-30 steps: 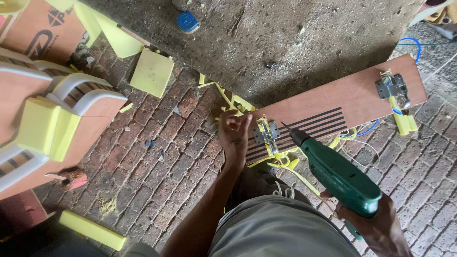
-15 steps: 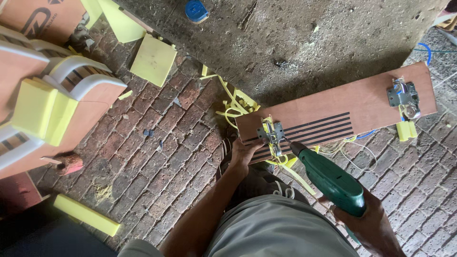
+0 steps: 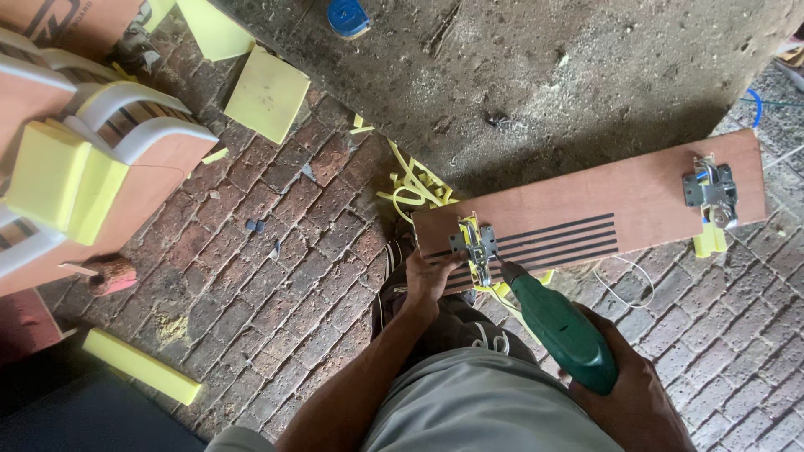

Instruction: The person uses a corded drill to attach metal hinges to wooden boards. They measure and align the hinges with a tape measure, then drive screws into the wood to secure them. The boards are placed on a brick floor, and the person works on multiple boards throughout the clip.

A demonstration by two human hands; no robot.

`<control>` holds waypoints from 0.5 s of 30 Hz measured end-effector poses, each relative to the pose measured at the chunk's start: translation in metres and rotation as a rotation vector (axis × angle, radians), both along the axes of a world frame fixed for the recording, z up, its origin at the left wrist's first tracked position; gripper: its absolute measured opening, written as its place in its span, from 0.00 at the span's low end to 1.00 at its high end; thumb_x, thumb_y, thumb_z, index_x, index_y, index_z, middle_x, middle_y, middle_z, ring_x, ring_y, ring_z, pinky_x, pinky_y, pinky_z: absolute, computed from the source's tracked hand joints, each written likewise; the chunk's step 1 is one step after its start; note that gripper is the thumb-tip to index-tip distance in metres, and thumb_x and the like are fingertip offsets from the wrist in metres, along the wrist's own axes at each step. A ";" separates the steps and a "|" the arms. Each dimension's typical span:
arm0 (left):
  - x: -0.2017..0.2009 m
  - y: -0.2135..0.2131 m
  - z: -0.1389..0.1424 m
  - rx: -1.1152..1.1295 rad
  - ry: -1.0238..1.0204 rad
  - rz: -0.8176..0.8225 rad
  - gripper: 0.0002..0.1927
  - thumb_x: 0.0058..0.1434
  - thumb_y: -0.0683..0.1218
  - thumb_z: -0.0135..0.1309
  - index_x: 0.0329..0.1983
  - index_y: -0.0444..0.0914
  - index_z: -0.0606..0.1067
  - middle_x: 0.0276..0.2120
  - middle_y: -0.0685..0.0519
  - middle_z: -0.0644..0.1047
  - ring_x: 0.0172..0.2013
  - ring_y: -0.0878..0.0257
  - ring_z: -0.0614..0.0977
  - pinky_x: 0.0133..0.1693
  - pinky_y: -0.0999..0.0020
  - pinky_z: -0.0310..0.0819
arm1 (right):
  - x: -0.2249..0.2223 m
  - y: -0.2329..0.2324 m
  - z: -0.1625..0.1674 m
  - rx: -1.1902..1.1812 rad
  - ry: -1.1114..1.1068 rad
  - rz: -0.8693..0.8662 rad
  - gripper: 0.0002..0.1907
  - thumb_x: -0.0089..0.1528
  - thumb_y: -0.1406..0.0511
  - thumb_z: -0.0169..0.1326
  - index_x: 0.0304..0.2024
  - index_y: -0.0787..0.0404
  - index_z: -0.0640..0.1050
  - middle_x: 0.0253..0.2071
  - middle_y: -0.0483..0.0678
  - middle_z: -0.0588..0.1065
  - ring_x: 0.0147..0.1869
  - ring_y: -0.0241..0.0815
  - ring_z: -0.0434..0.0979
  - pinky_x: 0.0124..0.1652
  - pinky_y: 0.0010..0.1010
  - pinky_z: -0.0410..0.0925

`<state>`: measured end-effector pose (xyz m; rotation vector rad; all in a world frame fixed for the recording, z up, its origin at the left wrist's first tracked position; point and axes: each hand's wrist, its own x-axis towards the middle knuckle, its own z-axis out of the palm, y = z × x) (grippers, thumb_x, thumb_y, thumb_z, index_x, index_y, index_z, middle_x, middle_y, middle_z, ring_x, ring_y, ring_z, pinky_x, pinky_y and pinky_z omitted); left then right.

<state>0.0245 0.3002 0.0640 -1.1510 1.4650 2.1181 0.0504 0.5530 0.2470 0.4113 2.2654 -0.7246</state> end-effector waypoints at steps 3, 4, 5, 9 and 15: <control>-0.007 0.002 -0.005 -0.184 -0.030 -0.069 0.28 0.47 0.48 0.73 0.50 0.35 0.78 0.44 0.48 0.83 0.45 0.58 0.84 0.50 0.62 0.80 | -0.024 -0.010 0.007 0.059 -0.053 0.026 0.47 0.50 0.68 0.67 0.70 0.40 0.65 0.51 0.54 0.81 0.58 0.52 0.82 0.58 0.42 0.72; -0.008 0.002 -0.009 -0.200 -0.040 -0.082 0.28 0.47 0.48 0.73 0.49 0.35 0.78 0.44 0.48 0.84 0.45 0.58 0.84 0.50 0.62 0.80 | -0.031 -0.014 0.007 0.053 -0.072 0.021 0.45 0.50 0.68 0.66 0.68 0.40 0.65 0.51 0.54 0.81 0.58 0.53 0.82 0.59 0.43 0.71; -0.010 0.001 -0.012 -0.217 -0.052 -0.101 0.28 0.46 0.49 0.73 0.49 0.34 0.79 0.44 0.47 0.84 0.44 0.58 0.84 0.50 0.62 0.80 | -0.035 -0.017 0.007 0.040 -0.069 0.024 0.45 0.50 0.68 0.65 0.68 0.40 0.65 0.50 0.54 0.82 0.57 0.53 0.83 0.59 0.43 0.72; -0.011 0.002 -0.026 -0.138 -0.022 -0.049 0.30 0.44 0.51 0.73 0.49 0.36 0.77 0.44 0.48 0.84 0.44 0.57 0.85 0.50 0.61 0.83 | -0.048 -0.023 0.007 0.102 -0.103 0.115 0.53 0.47 0.67 0.68 0.73 0.37 0.63 0.52 0.55 0.81 0.58 0.57 0.81 0.58 0.45 0.72; -0.010 0.006 -0.028 -0.058 -0.053 -0.036 0.31 0.49 0.50 0.72 0.52 0.38 0.72 0.47 0.48 0.81 0.48 0.58 0.83 0.51 0.59 0.81 | -0.057 -0.028 0.008 0.207 -0.283 0.252 0.57 0.50 0.61 0.70 0.77 0.33 0.55 0.49 0.59 0.82 0.56 0.59 0.83 0.61 0.44 0.72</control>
